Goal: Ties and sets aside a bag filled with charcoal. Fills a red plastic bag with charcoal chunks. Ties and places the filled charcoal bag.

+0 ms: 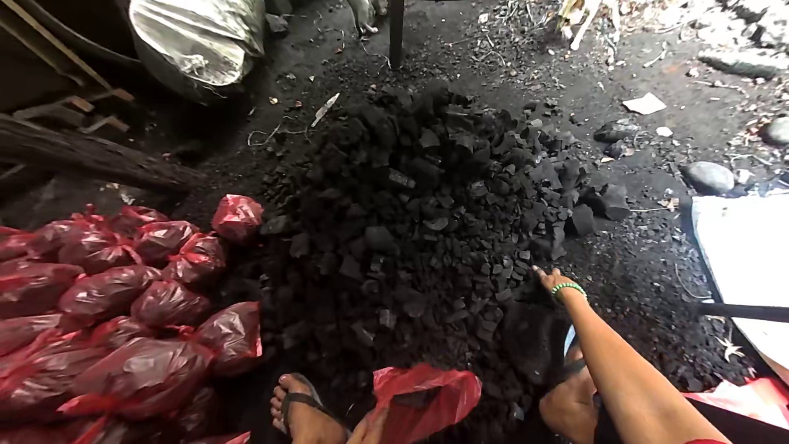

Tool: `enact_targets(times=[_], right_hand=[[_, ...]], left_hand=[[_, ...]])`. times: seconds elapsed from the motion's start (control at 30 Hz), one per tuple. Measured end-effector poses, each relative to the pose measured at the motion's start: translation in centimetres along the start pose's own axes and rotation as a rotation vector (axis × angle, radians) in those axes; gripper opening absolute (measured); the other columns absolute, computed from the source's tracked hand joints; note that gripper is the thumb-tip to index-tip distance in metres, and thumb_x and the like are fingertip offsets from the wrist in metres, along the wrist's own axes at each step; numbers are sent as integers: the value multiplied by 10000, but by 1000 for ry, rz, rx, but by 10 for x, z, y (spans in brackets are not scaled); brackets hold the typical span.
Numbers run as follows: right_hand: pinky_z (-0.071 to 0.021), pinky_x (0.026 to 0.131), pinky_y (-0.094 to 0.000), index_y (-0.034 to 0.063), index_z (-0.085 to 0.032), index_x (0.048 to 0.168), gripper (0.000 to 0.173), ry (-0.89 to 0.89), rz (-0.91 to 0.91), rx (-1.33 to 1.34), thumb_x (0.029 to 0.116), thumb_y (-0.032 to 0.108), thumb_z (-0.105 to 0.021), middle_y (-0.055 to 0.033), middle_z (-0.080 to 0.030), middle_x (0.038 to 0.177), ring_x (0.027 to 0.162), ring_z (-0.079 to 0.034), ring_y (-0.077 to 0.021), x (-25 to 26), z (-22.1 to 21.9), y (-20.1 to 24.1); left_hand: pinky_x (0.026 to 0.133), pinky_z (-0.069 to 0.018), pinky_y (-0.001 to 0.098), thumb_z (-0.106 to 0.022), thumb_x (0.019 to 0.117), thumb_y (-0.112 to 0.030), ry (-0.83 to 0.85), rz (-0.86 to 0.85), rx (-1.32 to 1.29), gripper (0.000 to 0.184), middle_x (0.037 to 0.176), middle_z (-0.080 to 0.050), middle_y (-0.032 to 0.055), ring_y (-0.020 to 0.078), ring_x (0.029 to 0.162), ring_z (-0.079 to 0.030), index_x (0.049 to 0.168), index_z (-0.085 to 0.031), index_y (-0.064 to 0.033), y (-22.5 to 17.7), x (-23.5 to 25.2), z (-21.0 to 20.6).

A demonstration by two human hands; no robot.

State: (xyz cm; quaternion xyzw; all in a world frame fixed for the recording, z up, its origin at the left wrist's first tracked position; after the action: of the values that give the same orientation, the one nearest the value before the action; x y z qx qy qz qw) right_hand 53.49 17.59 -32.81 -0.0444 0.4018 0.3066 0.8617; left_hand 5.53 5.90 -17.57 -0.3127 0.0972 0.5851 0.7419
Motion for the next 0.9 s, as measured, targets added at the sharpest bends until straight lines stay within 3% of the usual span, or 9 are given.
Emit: enact_targets(times=[0.07,0.2,0.27,0.37,0.5,0.63,0.77,0.83,0.9], right_hand=[[-329,1139,-690,55,-344,1596,833,-61,30,60,1038,674,-348,-396,-387,1530,1425,-386,-564,-11,0,21],[-395,1116,-646,112,-339,1603,897,-130,25,269,952,687,-566,-401,-226,1601,1407,-404,-558,-16,-20,16],[-426,1090,-629,150,-366,1593,923,-188,59,324,886,631,-713,-392,-215,1606,1372,-443,-556,-22,-28,17],[-418,1082,-663,151,-434,1558,939,-244,203,343,809,548,-839,-360,-260,1605,1379,-427,-557,-32,-33,33],[-445,992,-730,165,-534,1487,905,-235,464,220,741,527,-897,-339,-404,1529,1330,-466,-566,-54,-34,82],[-480,976,-705,228,-446,1560,936,-85,545,5,755,313,-916,-338,-224,1626,1336,-468,-565,-105,-80,126],[-442,971,-729,257,-568,1465,666,-2,729,-105,847,202,-808,-314,-264,1628,1348,-455,-559,-134,-121,132],[-478,996,-681,206,-588,1449,658,23,683,38,835,230,-824,-318,-264,1625,1325,-502,-529,-129,-117,129],[-512,986,-645,112,-566,1440,740,62,595,389,776,180,-886,-323,-318,1586,1266,-552,-514,-124,-103,123]], left_hand=[[1071,-357,682,-714,870,-152,-79,38,27,555,1377,-616,226,476,1270,-562,1403,-605,-44,28,7,-9],[1080,-367,659,-768,822,-183,-71,99,-9,682,1450,-556,231,470,1309,-531,1448,-549,-25,25,7,-9],[1054,-441,631,-763,821,-102,-5,72,-73,758,1499,-493,259,475,1311,-538,1504,-454,10,11,2,-7],[1053,-451,618,-768,792,-65,8,61,-140,804,1497,-474,299,489,1308,-536,1510,-422,43,1,-2,-3],[1128,-400,578,-688,862,25,121,29,-310,764,1522,-362,391,507,1367,-464,1528,-326,117,-50,-9,27],[1142,-385,559,-704,860,23,108,15,-388,787,1507,-383,391,497,1373,-460,1535,-310,116,-59,-7,35],[1134,-410,511,-715,842,16,78,1,-559,803,1512,-422,327,407,1378,-480,1544,-329,79,-62,-6,40],[1084,-477,453,-708,832,3,70,26,-691,802,1528,-431,260,319,1355,-515,1551,-353,25,-59,-6,40],[1044,-507,425,-689,828,2,74,67,-770,785,1534,-435,221,278,1334,-531,1548,-378,-12,-53,-6,37]])
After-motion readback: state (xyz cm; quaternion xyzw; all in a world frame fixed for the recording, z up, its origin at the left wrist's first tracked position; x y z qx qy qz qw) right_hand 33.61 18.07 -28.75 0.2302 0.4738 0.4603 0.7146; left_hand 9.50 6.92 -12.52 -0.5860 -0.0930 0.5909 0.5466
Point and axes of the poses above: each hand's wrist, its own x-axis towards the middle knuckle, its own z-axis out of the back of the hand, y = z × x, the point moved 7 cm from there along x, towards the middle knuckle
